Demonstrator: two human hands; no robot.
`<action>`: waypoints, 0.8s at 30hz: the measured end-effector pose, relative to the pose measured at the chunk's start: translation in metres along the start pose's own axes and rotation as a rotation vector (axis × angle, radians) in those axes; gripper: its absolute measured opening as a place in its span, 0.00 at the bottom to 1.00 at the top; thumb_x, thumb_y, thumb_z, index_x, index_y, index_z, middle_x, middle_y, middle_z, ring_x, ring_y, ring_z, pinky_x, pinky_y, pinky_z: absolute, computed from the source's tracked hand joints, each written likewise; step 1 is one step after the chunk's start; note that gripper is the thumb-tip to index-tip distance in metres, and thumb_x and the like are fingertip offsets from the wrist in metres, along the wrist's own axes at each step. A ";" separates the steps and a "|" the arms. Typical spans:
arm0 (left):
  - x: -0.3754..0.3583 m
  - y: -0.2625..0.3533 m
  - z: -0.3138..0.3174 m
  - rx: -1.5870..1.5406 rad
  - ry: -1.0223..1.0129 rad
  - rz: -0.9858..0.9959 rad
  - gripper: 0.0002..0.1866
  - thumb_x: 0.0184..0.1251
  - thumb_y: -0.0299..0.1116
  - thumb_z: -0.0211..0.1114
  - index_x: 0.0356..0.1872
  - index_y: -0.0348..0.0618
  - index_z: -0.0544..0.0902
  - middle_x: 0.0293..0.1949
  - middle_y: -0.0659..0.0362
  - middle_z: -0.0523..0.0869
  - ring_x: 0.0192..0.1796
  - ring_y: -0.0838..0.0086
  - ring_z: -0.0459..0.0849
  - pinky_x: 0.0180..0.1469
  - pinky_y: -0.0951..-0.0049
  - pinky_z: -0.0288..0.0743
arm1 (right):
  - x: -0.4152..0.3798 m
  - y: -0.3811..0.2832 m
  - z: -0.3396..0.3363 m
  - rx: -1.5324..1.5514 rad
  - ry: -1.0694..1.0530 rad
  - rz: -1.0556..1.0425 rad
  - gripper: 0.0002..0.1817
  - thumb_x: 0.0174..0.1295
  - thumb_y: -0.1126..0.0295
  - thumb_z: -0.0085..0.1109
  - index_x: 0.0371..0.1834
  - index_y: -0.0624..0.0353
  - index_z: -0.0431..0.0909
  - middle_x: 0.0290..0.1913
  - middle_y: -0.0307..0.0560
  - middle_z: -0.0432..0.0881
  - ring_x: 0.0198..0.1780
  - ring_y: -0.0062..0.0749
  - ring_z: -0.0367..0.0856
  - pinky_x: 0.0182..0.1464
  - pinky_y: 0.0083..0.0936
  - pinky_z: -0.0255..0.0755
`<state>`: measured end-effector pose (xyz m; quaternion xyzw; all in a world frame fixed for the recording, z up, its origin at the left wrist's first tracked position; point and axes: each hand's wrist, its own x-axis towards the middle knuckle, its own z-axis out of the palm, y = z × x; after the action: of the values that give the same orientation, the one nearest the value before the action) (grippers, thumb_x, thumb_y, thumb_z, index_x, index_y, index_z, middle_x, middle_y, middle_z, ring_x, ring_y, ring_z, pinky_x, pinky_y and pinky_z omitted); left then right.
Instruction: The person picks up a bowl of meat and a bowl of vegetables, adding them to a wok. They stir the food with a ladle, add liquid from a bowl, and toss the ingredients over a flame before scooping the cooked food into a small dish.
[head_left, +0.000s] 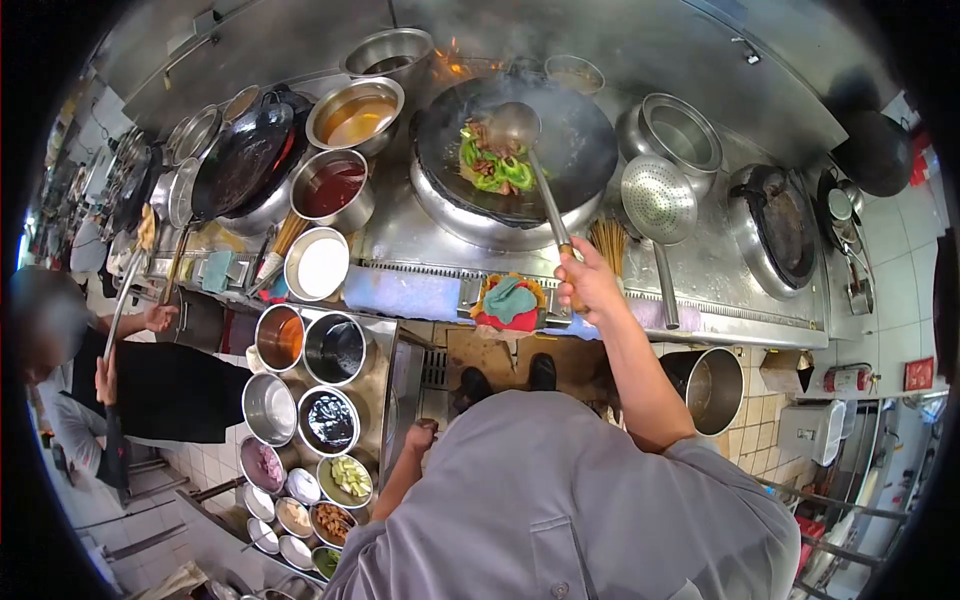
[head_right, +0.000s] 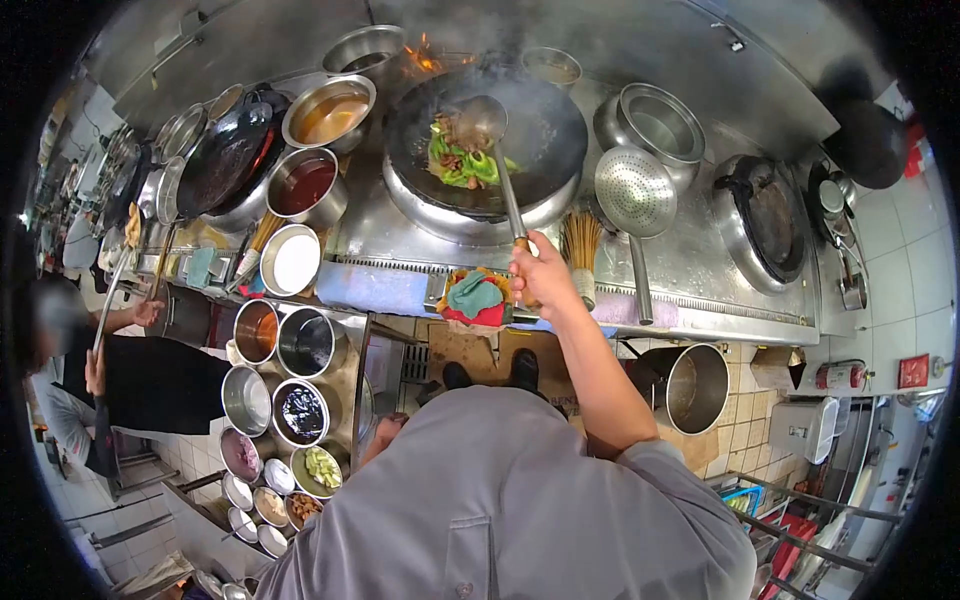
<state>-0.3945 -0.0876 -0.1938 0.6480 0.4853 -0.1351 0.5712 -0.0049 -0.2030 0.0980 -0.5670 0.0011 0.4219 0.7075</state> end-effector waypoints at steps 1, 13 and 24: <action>-0.002 0.011 -0.001 -0.097 0.075 -0.089 0.10 0.58 0.32 0.58 0.37 0.37 0.80 0.30 0.55 0.82 0.29 0.73 0.79 0.31 0.72 0.75 | -0.006 -0.005 0.001 -0.032 -0.016 -0.005 0.27 0.65 0.70 0.49 0.66 0.52 0.52 0.26 0.39 0.69 0.18 0.19 0.64 0.18 0.19 0.61; -0.003 0.016 0.000 -0.019 0.034 -0.061 0.15 0.59 0.35 0.59 0.43 0.34 0.80 0.28 0.57 0.83 0.31 0.73 0.80 0.35 0.72 0.75 | -0.056 -0.009 -0.011 -0.532 0.045 -0.169 0.28 0.64 0.73 0.49 0.67 0.55 0.55 0.21 0.36 0.67 0.17 0.17 0.63 0.17 0.18 0.59; 0.037 -0.045 -0.010 0.131 -0.082 0.141 0.12 0.62 0.36 0.51 0.36 0.41 0.80 0.27 0.60 0.81 0.26 0.74 0.80 0.26 0.73 0.73 | -0.018 -0.012 -0.031 -0.404 0.120 -0.164 0.29 0.63 0.75 0.47 0.69 0.58 0.52 0.22 0.36 0.66 0.17 0.18 0.64 0.17 0.17 0.59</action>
<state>-0.4154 -0.0665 -0.2446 0.7104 0.4049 -0.1522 0.5552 0.0054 -0.2389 0.1048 -0.7195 -0.0874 0.3202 0.6101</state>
